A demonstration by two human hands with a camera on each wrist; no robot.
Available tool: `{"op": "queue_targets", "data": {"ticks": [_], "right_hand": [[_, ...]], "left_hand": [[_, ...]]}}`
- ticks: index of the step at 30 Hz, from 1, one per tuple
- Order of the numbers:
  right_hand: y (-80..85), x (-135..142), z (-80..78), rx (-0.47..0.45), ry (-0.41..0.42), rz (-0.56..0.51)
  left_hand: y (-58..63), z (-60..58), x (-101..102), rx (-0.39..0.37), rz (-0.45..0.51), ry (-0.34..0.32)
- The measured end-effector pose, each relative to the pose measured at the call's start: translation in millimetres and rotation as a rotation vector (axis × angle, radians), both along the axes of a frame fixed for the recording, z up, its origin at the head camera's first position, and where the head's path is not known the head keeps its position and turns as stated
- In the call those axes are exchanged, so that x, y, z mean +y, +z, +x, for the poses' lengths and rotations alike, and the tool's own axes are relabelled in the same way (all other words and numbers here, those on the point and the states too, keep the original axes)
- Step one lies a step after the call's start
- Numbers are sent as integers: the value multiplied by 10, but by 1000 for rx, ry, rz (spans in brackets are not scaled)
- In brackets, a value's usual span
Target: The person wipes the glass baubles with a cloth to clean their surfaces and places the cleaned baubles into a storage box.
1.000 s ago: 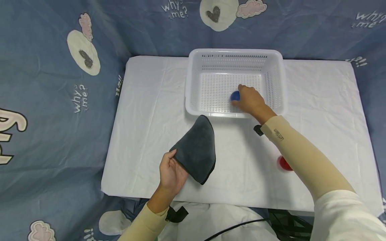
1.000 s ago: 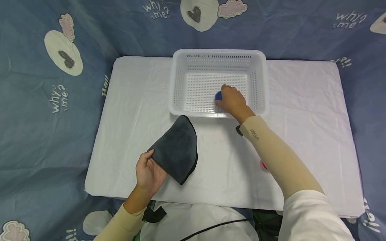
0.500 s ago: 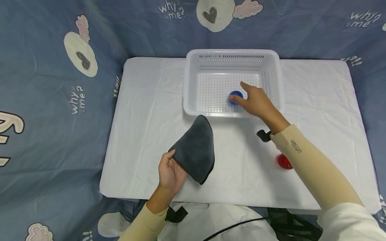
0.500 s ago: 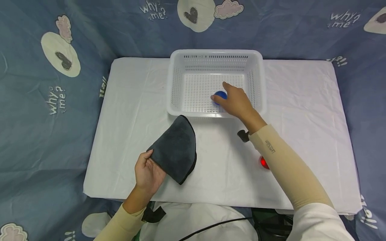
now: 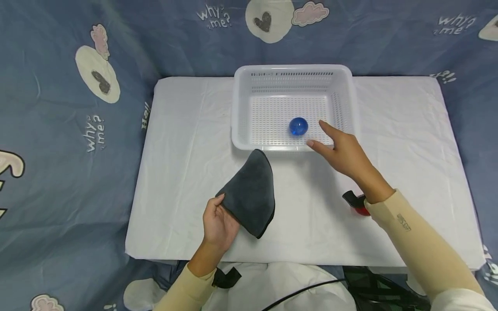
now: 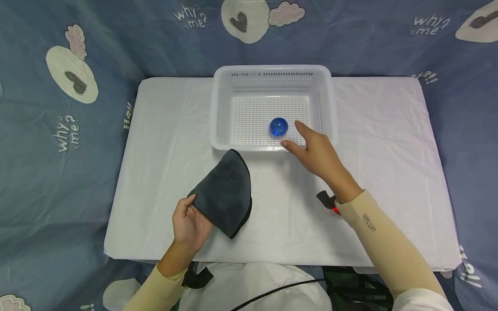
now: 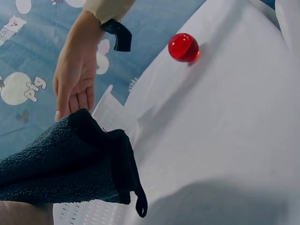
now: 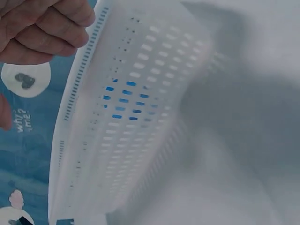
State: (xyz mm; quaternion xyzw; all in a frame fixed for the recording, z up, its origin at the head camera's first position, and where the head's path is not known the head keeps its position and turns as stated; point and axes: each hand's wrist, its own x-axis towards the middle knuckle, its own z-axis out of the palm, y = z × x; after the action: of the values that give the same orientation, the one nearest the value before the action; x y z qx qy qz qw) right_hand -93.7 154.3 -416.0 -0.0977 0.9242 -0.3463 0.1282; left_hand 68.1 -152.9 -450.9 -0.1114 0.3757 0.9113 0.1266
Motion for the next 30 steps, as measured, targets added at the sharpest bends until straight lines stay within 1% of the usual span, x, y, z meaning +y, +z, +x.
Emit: {"op": "queue_targets", "data": {"ticks": [9, 12, 17, 22, 26, 30], "right_hand": [[-58, 147, 211, 49, -46, -20], [-75, 197, 295, 83, -44, -23], [-162, 268, 429, 157, -37, -31], [-237, 328, 524, 198, -29, -64], [-263, 418, 624, 230, -60, -76], [-290, 549, 772, 253, -89, -53]], "left_hand": [[21, 20, 52, -9, -8, -8], [33, 31, 58, -4, -8, -3], [51, 54, 50, -4, -22, 12], [49, 80, 40, 3, -45, 28], [51, 72, 80, 0, -22, 7], [58, 52, 145, -8, -7, -10]]}}
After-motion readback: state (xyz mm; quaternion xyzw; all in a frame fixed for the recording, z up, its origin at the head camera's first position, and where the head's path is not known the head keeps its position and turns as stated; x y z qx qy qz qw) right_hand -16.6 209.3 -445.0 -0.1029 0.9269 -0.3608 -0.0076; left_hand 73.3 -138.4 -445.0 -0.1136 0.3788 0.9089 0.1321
